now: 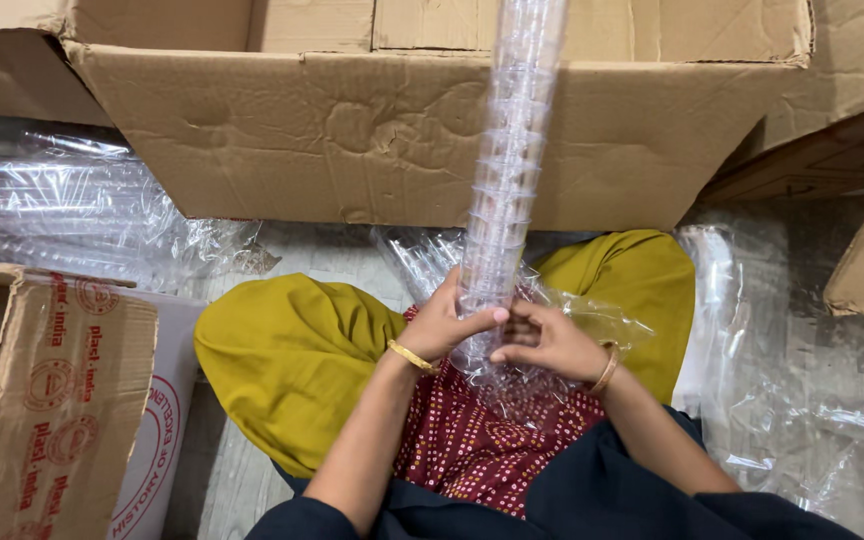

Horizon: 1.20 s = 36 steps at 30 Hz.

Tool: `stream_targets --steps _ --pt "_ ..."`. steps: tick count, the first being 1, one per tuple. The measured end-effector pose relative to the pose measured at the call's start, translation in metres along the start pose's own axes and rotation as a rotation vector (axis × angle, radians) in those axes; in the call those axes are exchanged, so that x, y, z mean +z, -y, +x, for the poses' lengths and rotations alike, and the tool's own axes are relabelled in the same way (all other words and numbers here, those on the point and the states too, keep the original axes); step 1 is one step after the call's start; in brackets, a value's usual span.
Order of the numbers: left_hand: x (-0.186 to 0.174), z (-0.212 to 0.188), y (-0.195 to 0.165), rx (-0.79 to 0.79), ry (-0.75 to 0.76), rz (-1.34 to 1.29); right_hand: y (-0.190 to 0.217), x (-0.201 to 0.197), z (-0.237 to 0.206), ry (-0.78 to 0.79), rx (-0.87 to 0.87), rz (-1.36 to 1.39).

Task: The person sits on the floor and packs stacks of clear plastic cups into a cardboard box. They remove the cups from plastic wrapping, place them into the box, and then re-wrap them. The person repeats this process with multiple stacks of cups.

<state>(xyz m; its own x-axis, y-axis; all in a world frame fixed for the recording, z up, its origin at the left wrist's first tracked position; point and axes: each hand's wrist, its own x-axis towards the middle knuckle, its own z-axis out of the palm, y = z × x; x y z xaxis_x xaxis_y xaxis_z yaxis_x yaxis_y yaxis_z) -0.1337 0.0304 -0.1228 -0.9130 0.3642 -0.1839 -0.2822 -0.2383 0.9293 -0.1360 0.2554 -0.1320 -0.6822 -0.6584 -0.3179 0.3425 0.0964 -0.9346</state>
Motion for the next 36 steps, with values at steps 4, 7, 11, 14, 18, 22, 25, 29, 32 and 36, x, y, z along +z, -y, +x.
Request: stream_targets --steps 4,7,11,14,18,22,25,29,32,36 --pt "0.017 -0.007 -0.006 0.09 -0.207 0.164 0.036 0.012 -0.013 -0.319 -0.096 -0.38" --pt "0.028 -0.017 -0.013 0.035 -0.428 0.462 0.067 0.028 -0.027 -0.486 -0.272 -0.51" --pt "0.037 -0.028 -0.022 0.177 -0.535 0.588 0.096 0.051 -0.031 -0.497 -0.449 -0.682" --pt "0.038 -0.032 -0.027 0.293 -0.535 0.583 0.106 0.062 -0.026 -0.488 -0.521 -0.782" --pt "0.037 -0.032 -0.027 0.237 -0.57 0.576 0.109 0.068 -0.023 -0.467 -0.455 -0.929" --pt "0.038 -0.03 -0.022 0.023 -0.616 0.542 0.112 0.067 -0.022 -0.474 -0.477 -0.908" --pt "0.037 -0.029 -0.015 0.055 -0.585 0.481 0.115 0.063 -0.017 -0.551 -0.711 -1.102" --pt "0.033 -0.028 -0.008 0.148 -0.576 0.493 0.12 0.056 -0.013 -0.498 -0.716 -1.118" --pt "0.031 -0.027 -0.004 0.152 -0.566 0.506 0.122 0.051 -0.011 -0.522 -0.652 -1.023" --pt "0.029 -0.027 -0.001 0.155 -0.577 0.563 0.125 0.042 -0.001 -0.567 -0.561 -0.877"
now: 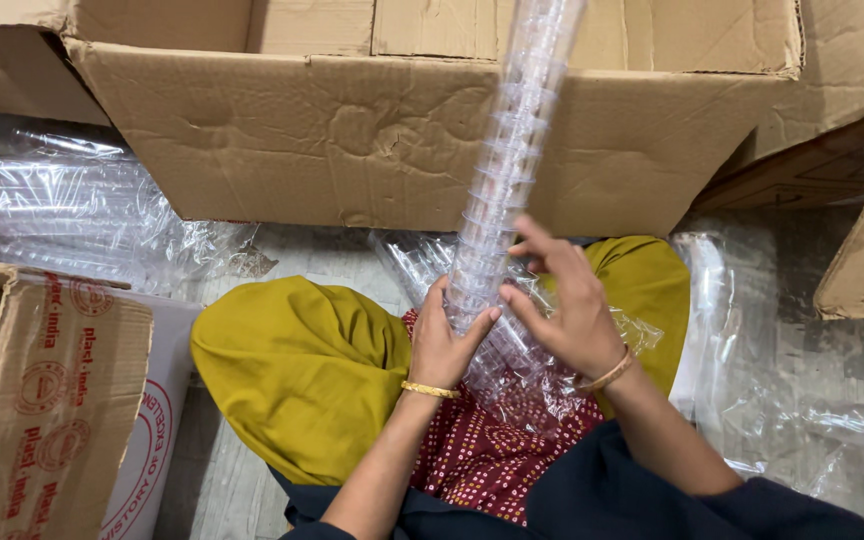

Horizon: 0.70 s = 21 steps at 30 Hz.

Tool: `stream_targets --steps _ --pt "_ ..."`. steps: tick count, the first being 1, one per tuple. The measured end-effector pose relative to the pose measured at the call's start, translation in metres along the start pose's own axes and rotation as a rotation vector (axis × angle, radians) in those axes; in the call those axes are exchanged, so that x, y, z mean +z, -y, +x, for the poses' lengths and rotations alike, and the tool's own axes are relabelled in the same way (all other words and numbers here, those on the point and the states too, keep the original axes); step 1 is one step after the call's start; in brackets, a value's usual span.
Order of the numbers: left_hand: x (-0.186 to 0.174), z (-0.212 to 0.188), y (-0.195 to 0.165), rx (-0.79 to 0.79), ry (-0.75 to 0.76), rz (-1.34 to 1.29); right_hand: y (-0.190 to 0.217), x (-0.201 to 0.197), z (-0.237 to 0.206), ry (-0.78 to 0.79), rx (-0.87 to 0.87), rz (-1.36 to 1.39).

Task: The person sits on the floor and packs stacks of clear plastic cups into a cardboard box. They remove the cups from plastic wrapping, place them into the box, and then re-wrap them. The person repeats this process with multiple stacks of cups.

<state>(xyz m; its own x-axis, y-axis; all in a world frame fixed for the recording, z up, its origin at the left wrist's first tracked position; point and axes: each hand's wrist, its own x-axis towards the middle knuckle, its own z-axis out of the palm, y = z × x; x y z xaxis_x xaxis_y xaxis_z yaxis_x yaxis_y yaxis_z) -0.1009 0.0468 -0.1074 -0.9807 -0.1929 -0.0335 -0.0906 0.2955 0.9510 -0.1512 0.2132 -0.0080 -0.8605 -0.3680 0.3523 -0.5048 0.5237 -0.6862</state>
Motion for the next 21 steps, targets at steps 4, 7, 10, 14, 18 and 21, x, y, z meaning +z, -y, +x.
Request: stream_targets --steps 4,7,10,14,18,21 --pt "0.0 0.0 0.003 0.006 0.006 0.009 -0.005 0.002 0.011 0.009 0.1 0.034" --pt "-0.001 0.001 0.004 -0.028 0.024 -0.041 -0.007 0.0 0.015 0.033 0.102 -0.036" --pt "-0.001 0.002 0.005 -0.027 0.031 -0.042 -0.009 -0.005 0.02 -0.039 -0.038 -0.173" --pt "0.0 0.003 0.004 -0.07 0.064 -0.083 -0.015 -0.01 0.03 -0.102 -0.196 -0.283" --pt "0.0 0.004 0.004 -0.121 0.107 -0.089 -0.021 -0.011 0.038 -0.087 -0.218 -0.322" --pt "-0.001 0.002 0.008 -0.088 0.094 -0.066 -0.025 -0.014 0.042 -0.099 -0.183 -0.29"
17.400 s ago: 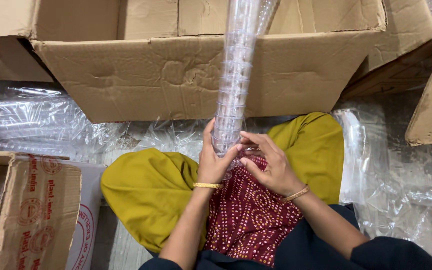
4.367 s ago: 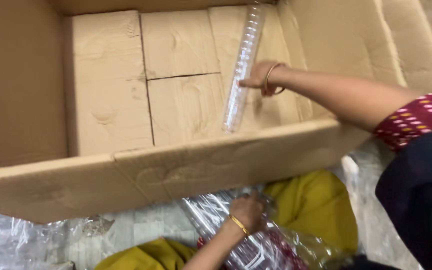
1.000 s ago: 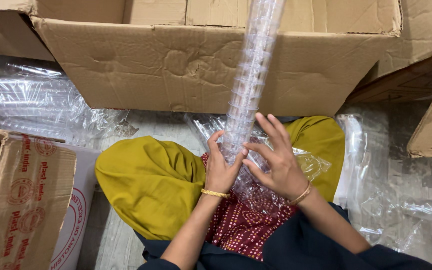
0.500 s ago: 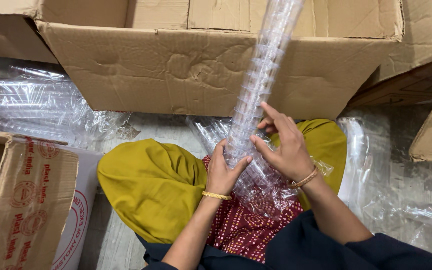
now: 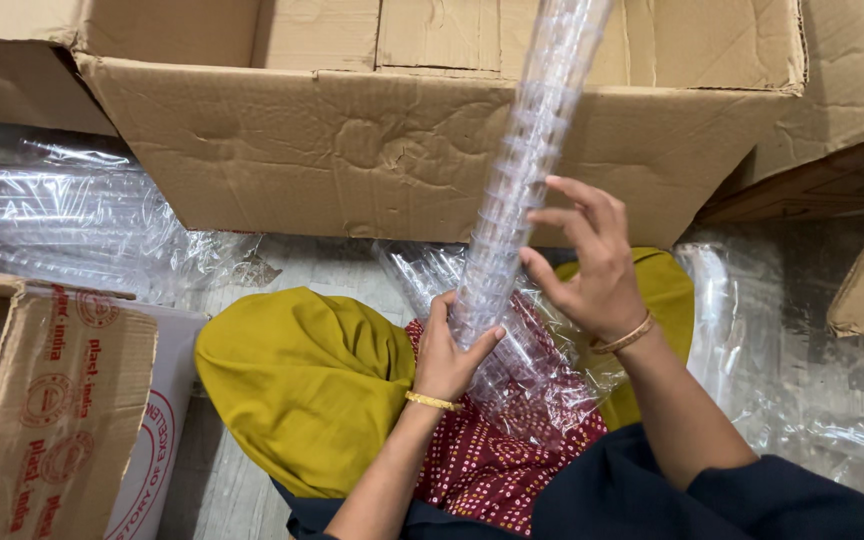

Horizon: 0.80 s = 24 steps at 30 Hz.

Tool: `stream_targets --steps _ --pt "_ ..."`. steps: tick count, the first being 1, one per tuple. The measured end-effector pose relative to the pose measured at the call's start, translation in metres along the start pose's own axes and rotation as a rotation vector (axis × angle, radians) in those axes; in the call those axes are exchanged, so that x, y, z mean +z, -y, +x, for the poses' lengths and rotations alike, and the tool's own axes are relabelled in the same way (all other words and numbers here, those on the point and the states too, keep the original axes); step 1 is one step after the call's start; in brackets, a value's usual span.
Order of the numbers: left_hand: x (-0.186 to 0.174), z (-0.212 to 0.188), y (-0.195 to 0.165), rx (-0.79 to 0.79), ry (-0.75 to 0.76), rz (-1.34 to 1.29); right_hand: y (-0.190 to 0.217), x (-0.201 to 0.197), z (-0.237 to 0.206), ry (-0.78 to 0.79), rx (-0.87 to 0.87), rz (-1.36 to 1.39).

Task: The person sits on the floor and packs stacks of clear plastic cups into a cardboard box. They remove the cups from plastic wrapping, place them into the box, and then re-wrap them. The person repeats this process with multiple stacks of cups.

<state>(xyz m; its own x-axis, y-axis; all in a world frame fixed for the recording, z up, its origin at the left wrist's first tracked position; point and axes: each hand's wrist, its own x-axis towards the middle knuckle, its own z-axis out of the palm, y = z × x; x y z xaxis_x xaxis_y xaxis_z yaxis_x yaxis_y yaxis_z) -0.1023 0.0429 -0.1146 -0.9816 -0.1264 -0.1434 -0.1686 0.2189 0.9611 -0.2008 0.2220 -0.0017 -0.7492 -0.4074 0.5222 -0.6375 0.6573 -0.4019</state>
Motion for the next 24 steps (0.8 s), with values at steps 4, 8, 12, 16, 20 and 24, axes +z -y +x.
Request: stream_targets --steps 4,8,12,16,20,24 --pt "0.0 -0.007 0.007 0.073 -0.029 0.046 -0.01 -0.004 0.006 -0.033 0.235 0.208" --pt "0.002 -0.01 0.011 0.248 -0.141 0.146 -0.019 -0.009 0.019 -0.221 0.274 0.572" --pt "-0.004 -0.009 0.008 0.383 -0.269 0.298 -0.029 -0.031 0.028 -0.266 0.458 1.137" --pt "-0.014 -0.012 -0.002 0.463 -0.332 0.376 -0.039 -0.058 0.029 -0.049 0.522 1.183" --pt "-0.018 -0.015 -0.009 0.485 -0.314 0.38 -0.04 -0.073 0.026 -0.009 0.425 1.009" --pt "-0.015 -0.014 -0.009 0.515 -0.258 0.381 -0.041 -0.091 0.021 -0.111 0.413 0.954"
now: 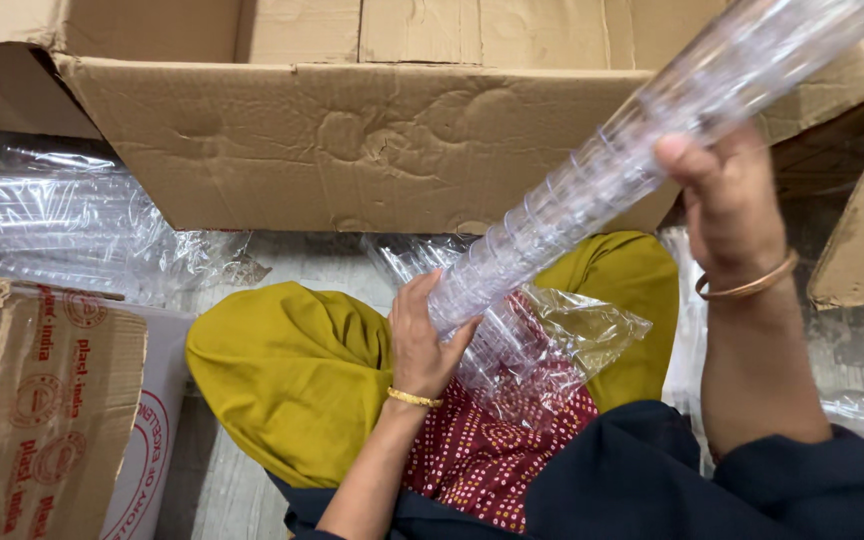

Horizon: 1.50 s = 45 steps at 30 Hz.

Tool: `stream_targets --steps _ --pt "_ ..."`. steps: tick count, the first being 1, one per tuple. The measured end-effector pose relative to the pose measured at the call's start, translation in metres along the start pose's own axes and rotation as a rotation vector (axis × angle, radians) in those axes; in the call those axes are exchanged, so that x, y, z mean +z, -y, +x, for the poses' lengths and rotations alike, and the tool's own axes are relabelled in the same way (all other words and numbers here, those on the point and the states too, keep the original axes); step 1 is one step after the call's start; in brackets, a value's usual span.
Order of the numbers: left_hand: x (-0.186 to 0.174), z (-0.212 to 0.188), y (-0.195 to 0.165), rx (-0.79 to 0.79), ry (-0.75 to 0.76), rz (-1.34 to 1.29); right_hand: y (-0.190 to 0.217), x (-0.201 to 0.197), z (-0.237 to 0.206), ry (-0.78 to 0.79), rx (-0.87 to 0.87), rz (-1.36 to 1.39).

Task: The person sits on the floor and packs stacks of clear plastic cups into a cardboard box. They remove the cups from plastic wrapping, place them into the box, and then re-wrap them. The person repeats this process with multiple stacks of cups.

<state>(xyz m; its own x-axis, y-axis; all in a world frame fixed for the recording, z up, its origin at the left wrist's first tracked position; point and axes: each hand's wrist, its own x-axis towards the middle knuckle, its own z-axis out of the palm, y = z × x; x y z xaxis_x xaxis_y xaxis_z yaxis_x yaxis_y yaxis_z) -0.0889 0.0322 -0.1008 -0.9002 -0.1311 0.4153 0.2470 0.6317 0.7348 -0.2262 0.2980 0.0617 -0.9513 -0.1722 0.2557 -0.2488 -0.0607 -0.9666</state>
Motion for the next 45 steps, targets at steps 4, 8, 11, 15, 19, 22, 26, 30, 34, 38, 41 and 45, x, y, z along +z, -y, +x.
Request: stream_targets --steps 4,8,11,15,19,22,26,30,34,38,41,45 --pt "0.003 -0.002 0.003 -0.018 0.063 -0.053 0.005 -0.035 -0.003 -0.032 -0.035 0.198" --pt "0.001 -0.004 0.001 -0.137 0.097 -0.186 -0.011 -0.098 -0.046 -0.236 -0.124 -0.021" --pt "0.003 0.0 -0.005 -0.164 0.113 -0.276 -0.044 -0.148 -0.107 -0.314 -0.121 -0.768" --pt "0.016 0.012 -0.019 -0.101 0.219 -0.45 -0.114 -0.171 -0.2 -0.32 0.915 -1.273" --pt "0.043 0.018 -0.038 -0.078 0.388 -0.793 -0.157 -0.151 -0.258 0.046 1.219 -1.271" --pt "0.065 0.016 -0.053 -0.112 0.573 -0.918 -0.139 -0.132 -0.26 -0.084 0.898 -1.326" --pt "0.09 0.016 -0.076 -0.071 0.758 -1.185 -0.098 -0.093 -0.227 0.073 0.356 -0.145" --pt "0.096 0.021 -0.094 0.186 0.683 -0.826 -0.081 -0.056 -0.215 0.106 0.319 0.038" --pt "0.08 0.015 -0.103 0.442 0.595 -0.277 -0.076 -0.076 -0.236 -0.267 0.251 -0.428" --pt "0.071 0.014 -0.106 0.568 0.832 0.165 -0.058 -0.14 -0.275 -0.281 -0.233 -1.29" --pt "0.071 0.036 -0.093 0.397 0.809 0.038 -0.047 -0.175 -0.3 -0.14 -0.245 -1.344" --pt "0.078 0.044 -0.086 0.509 0.743 -0.146 -0.038 -0.177 -0.326 0.081 0.099 -1.484"
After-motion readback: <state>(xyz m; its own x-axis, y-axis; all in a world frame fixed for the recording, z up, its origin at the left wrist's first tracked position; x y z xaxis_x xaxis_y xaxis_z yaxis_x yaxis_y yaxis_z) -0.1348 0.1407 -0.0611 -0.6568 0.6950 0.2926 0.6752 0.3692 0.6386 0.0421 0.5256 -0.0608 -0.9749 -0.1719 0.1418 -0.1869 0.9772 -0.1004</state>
